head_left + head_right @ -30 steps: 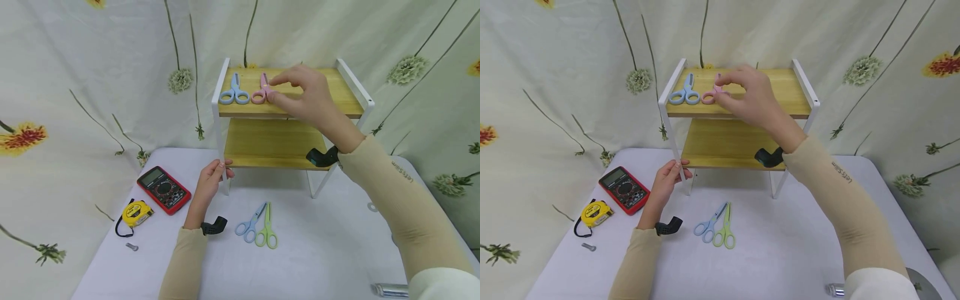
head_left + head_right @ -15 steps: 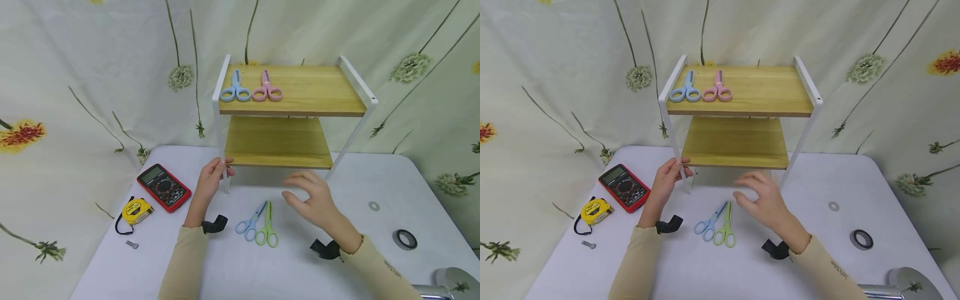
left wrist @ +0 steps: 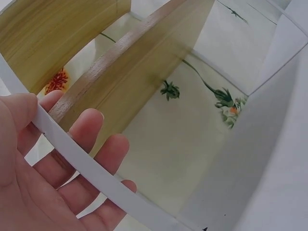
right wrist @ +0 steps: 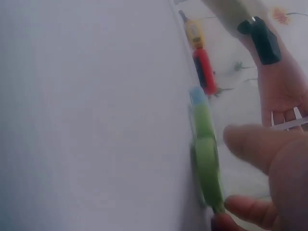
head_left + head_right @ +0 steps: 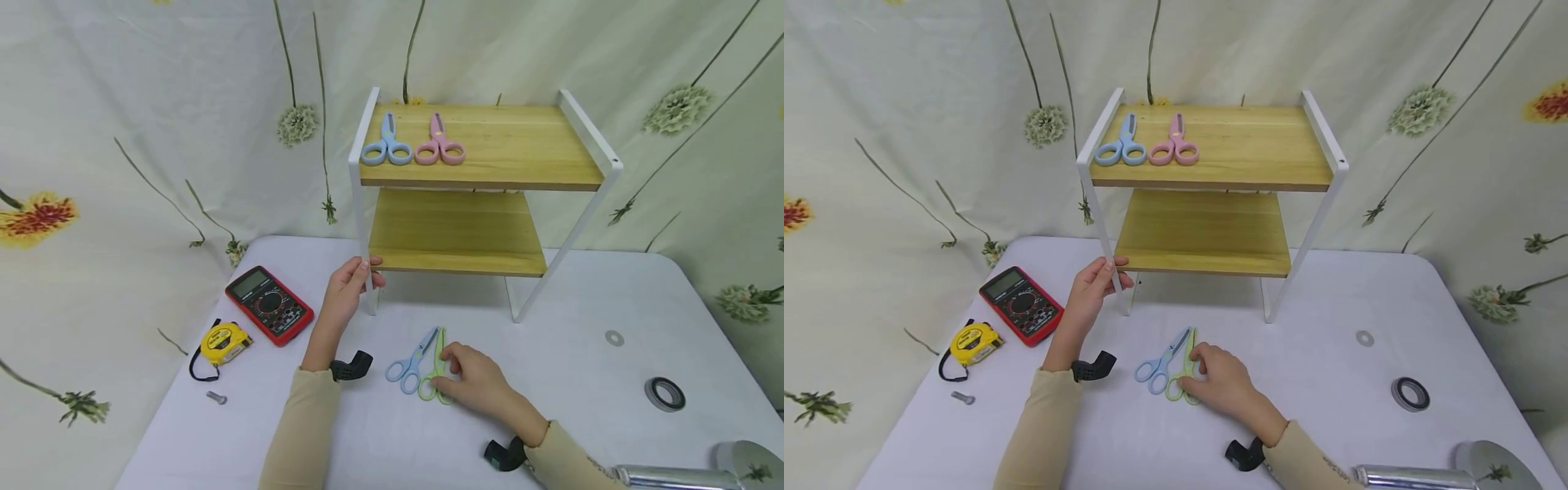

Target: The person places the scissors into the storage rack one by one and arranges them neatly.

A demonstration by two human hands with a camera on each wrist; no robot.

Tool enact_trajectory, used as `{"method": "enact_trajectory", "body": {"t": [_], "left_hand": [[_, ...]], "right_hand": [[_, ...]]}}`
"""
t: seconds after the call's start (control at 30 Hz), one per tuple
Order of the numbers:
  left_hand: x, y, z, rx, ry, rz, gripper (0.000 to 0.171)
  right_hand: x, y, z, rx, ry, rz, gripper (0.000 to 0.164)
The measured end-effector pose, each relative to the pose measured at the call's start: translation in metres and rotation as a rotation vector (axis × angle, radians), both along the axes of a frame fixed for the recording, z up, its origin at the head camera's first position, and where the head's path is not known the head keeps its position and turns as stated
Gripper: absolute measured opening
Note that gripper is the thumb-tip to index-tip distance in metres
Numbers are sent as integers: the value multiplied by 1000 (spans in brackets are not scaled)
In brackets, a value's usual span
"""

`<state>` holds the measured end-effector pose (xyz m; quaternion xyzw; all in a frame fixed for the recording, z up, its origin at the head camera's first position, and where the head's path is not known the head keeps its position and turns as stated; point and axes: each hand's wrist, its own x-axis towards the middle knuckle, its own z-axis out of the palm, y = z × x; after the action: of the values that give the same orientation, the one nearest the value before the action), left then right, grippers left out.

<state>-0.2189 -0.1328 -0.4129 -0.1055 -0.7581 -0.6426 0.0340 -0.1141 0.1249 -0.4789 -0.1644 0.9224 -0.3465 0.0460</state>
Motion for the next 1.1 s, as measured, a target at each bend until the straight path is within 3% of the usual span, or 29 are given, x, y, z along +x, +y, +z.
{"method": "enact_trajectory", "body": {"t": [0.1, 0.23, 0.5, 0.9, 1.1], "left_hand": [[0, 0, 2, 6, 4, 3, 34], [0, 0, 3, 10, 8, 6, 35], [1, 1, 1, 1, -12, 10, 34], [0, 1, -1, -14, -12, 9, 34], [1, 1, -1, -2, -13, 4, 35]], "right_hand": [[1, -7, -5, 58, 46, -45, 47], [2, -8, -5, 104, 95, -96, 42], [7, 1, 4, 206, 77, -147, 46], [-3, 14, 2, 130, -41, -39, 69], [-5, 20, 5, 118, -64, 38, 57]]}}
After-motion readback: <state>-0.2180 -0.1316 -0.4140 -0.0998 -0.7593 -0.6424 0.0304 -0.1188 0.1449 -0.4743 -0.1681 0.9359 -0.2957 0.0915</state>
